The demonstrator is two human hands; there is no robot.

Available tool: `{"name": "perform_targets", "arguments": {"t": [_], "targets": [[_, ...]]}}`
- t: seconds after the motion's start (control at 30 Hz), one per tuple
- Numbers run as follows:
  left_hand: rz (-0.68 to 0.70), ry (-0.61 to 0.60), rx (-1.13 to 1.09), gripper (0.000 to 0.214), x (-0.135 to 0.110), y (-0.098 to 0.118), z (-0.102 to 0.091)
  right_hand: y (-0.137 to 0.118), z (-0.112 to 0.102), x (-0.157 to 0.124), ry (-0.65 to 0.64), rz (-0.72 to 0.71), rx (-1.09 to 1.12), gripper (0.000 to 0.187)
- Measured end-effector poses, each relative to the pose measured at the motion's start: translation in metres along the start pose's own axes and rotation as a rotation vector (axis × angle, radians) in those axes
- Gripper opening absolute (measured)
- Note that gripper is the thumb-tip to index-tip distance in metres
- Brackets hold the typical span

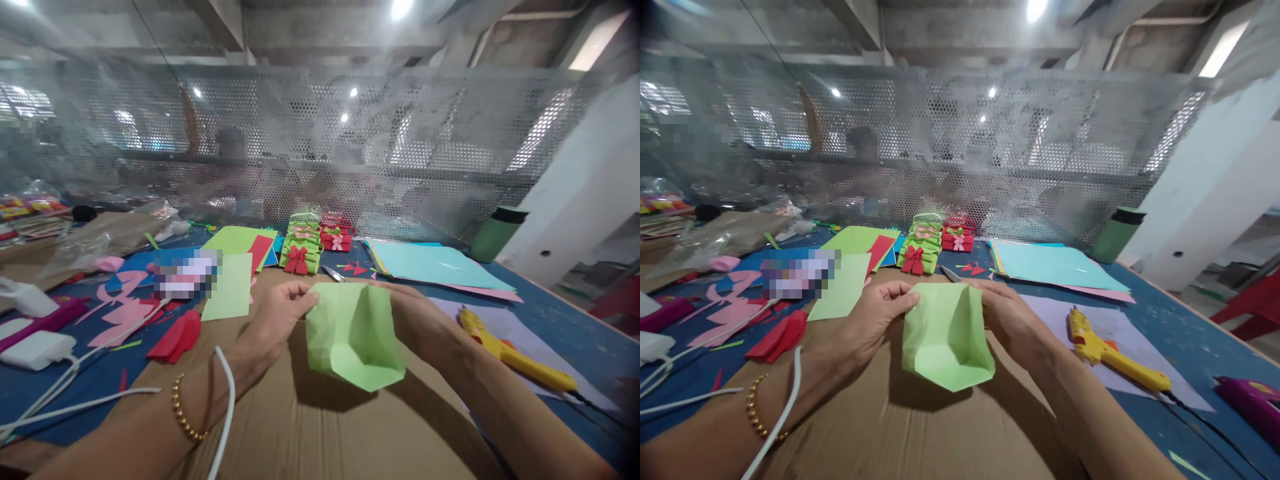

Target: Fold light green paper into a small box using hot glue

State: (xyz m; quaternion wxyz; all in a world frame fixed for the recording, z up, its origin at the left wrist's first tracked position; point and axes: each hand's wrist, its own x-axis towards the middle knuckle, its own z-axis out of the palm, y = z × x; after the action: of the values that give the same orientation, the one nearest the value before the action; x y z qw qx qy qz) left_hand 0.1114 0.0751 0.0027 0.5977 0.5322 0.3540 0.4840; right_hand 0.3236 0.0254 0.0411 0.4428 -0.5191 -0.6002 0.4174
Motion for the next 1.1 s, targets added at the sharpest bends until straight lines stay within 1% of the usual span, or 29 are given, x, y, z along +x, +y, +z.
{"name": "perform_targets", "arguments": {"t": [0.13, 0.2, 0.27, 0.43, 0.6, 0.77, 0.93, 1.03, 1.1], "targets": [[-0.025, -0.009, -0.008, 0.026, -0.007, -0.003, 0.008, 0.001, 0.006, -0.002, -0.049, 0.049, 0.084, 0.038], [-0.039, -0.029, -0.009, 0.028, -0.010, -0.003, 0.011, 0.002, 0.006, -0.001, -0.037, 0.071, 0.085, 0.038], [-0.046, -0.041, -0.007, 0.028, -0.012, -0.004, 0.011, 0.002, 0.006, -0.001, 0.004, 0.066, 0.032, 0.041], [-0.064, -0.080, 0.029, 0.028, -0.010, -0.007, 0.010, 0.005, 0.009, 0.001, 0.080, 0.010, -0.104, 0.049], [-0.050, -0.151, 0.077, 0.031, -0.015, -0.001, 0.012, 0.010, 0.011, 0.004, 0.089, -0.061, -0.213, 0.052], [-0.055, -0.257, 0.102, 0.035, -0.022, 0.007, 0.013, 0.013, 0.022, 0.001, 0.076, -0.110, -0.304, 0.044], [-0.079, -0.318, 0.053, 0.042, -0.028, 0.008, 0.015, 0.013, 0.032, -0.005, 0.092, -0.190, -0.386, 0.040], [-0.062, -0.314, 0.081, 0.043, -0.029, 0.009, 0.017, 0.012, 0.034, -0.007, 0.106, -0.214, -0.412, 0.037], [-0.040, -0.292, 0.136, 0.038, -0.028, 0.009, 0.018, 0.012, 0.034, -0.008, 0.107, -0.220, -0.410, 0.035]]}}
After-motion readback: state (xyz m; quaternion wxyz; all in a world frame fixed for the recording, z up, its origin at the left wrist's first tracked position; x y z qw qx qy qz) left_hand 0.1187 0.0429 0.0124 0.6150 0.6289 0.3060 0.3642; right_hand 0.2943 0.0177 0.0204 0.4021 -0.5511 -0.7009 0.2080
